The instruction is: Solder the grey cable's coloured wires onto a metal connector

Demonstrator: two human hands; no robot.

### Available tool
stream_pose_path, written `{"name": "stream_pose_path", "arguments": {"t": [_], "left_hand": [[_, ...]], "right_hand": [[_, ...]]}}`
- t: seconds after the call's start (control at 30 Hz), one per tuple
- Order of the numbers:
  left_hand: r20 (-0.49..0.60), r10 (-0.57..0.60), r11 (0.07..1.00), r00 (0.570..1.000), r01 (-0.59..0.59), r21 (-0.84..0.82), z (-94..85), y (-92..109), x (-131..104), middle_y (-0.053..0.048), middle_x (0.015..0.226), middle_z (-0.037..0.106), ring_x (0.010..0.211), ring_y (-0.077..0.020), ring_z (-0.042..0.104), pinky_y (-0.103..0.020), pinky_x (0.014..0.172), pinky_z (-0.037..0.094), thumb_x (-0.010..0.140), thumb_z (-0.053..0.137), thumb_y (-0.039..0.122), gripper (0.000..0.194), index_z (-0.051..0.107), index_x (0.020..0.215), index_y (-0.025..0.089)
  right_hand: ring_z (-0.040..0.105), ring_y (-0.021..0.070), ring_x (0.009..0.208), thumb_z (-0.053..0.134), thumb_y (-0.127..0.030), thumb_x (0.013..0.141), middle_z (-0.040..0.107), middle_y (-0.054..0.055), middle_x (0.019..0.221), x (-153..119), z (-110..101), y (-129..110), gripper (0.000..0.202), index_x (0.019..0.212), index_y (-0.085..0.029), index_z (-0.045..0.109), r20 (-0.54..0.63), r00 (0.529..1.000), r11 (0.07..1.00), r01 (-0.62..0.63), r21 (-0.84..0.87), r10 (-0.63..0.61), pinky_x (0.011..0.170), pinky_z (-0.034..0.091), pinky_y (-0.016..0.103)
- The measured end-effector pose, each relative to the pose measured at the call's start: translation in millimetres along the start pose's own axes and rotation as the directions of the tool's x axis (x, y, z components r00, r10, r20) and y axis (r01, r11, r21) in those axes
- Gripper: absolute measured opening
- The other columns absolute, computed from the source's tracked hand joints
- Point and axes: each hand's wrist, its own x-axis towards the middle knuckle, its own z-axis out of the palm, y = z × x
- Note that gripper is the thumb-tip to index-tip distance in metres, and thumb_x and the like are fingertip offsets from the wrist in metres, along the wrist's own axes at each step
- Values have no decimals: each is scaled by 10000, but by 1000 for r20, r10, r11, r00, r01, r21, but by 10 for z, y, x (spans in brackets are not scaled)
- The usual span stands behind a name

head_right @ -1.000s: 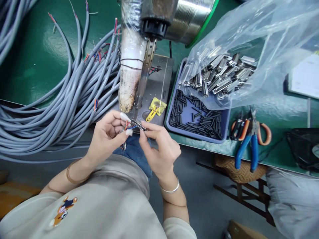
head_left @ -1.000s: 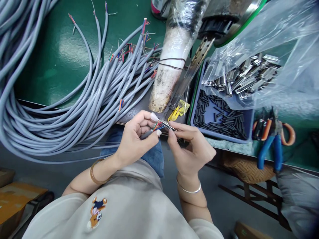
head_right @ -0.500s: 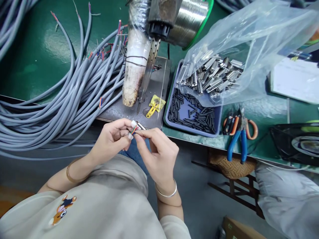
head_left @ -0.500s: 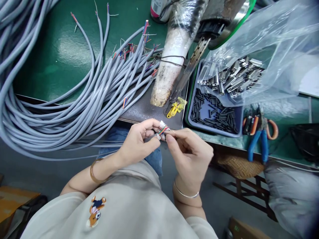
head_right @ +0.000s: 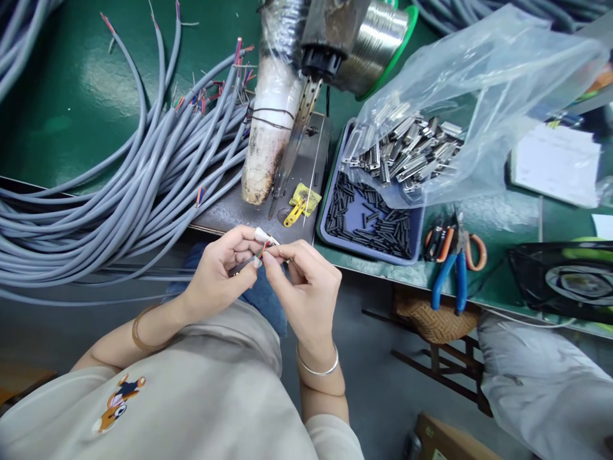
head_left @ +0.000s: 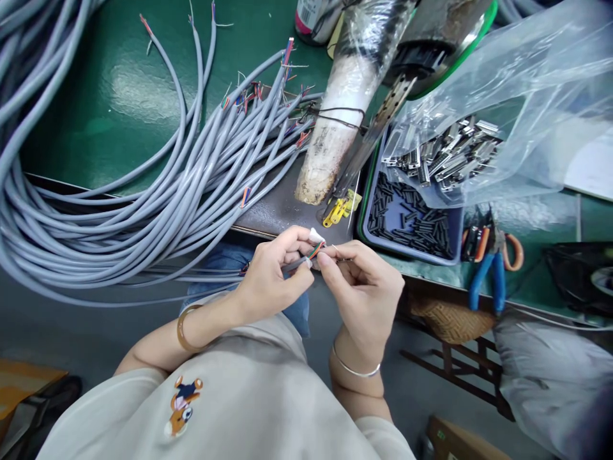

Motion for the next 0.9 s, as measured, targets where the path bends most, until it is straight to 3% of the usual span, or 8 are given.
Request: {"name": "stream_pose_path", "arguments": {"t": [0.1, 0.23, 0.4, 0.53, 0.63, 0.77, 0.9], "left_hand": [[25, 40, 996, 999, -42, 81, -11, -27, -16, 5, 884, 729, 699, -92, 646, -200, 699, 517, 846, 631, 112, 345, 538, 1165, 206], [37, 115, 976, 993, -120, 183, -2, -70, -39, 24, 873, 726, 661, -87, 641, -217, 748, 535, 875, 590, 88, 394, 484, 1230, 221], [24, 172, 953, 985, -172, 251, 41, -140, -76, -24, 996, 797, 899, -148, 790, -228, 825, 580, 873, 586, 62, 449, 470, 1270, 236], [14, 188, 950, 982, -185, 252, 61, -170, -107, -43, 1067, 817, 1007, -181, 808, -258, 880, 598, 855, 600, 62, 479, 493, 1285, 241], [10, 118, 977, 993, -117, 178, 45, -128, -86, -28, 977, 806, 847, -148, 781, -243, 805, 587, 852, 620, 86, 436, 536, 1259, 218], [52, -38, 994, 998, 43, -96, -19, -18, 23, -31, 856, 760, 806, -137, 743, -224, 748, 576, 841, 680, 161, 226, 644, 1063, 179], [93, -72, 965, 993, 92, -245, -71, 51, 115, 20, 723, 678, 649, -97, 642, -195, 625, 526, 766, 750, 129, 205, 689, 956, 176]], "right_hand": [[330, 44, 483, 730, -179, 902, 619, -47, 687, 16, -3, 2, 99, 804, -193, 739, 11, 999, 999, -41, 20, 41, 445, 227, 241], [298, 35, 473, 741, -187, 890, 596, -62, 681, 29, -16, 7, 92, 799, -196, 732, 30, 997, 997, -73, 27, 72, 440, 207, 234], [292, 36, 474, 747, -218, 887, 600, -60, 681, 57, -36, 0, 121, 777, -189, 706, 66, 994, 996, -91, 10, 90, 443, 215, 236], [317, 35, 482, 744, -188, 884, 603, -64, 680, 63, -52, -9, 134, 762, -192, 687, 85, 995, 998, -55, -13, 56, 454, 239, 227], [335, 39, 488, 731, -154, 888, 593, -66, 683, 36, -47, -7, 116, 787, -199, 697, 72, 997, 1000, -5, -19, 6, 463, 259, 225], [340, 46, 482, 722, -157, 904, 579, -61, 683, -22, -17, 14, 122, 793, -203, 701, -11, 1000, 999, 24, -31, -24, 460, 265, 236], [379, 62, 509, 702, -157, 921, 571, -54, 674, -52, 1, 28, 149, 781, -205, 690, -53, 997, 998, 45, -46, -48, 465, 274, 243]]}}
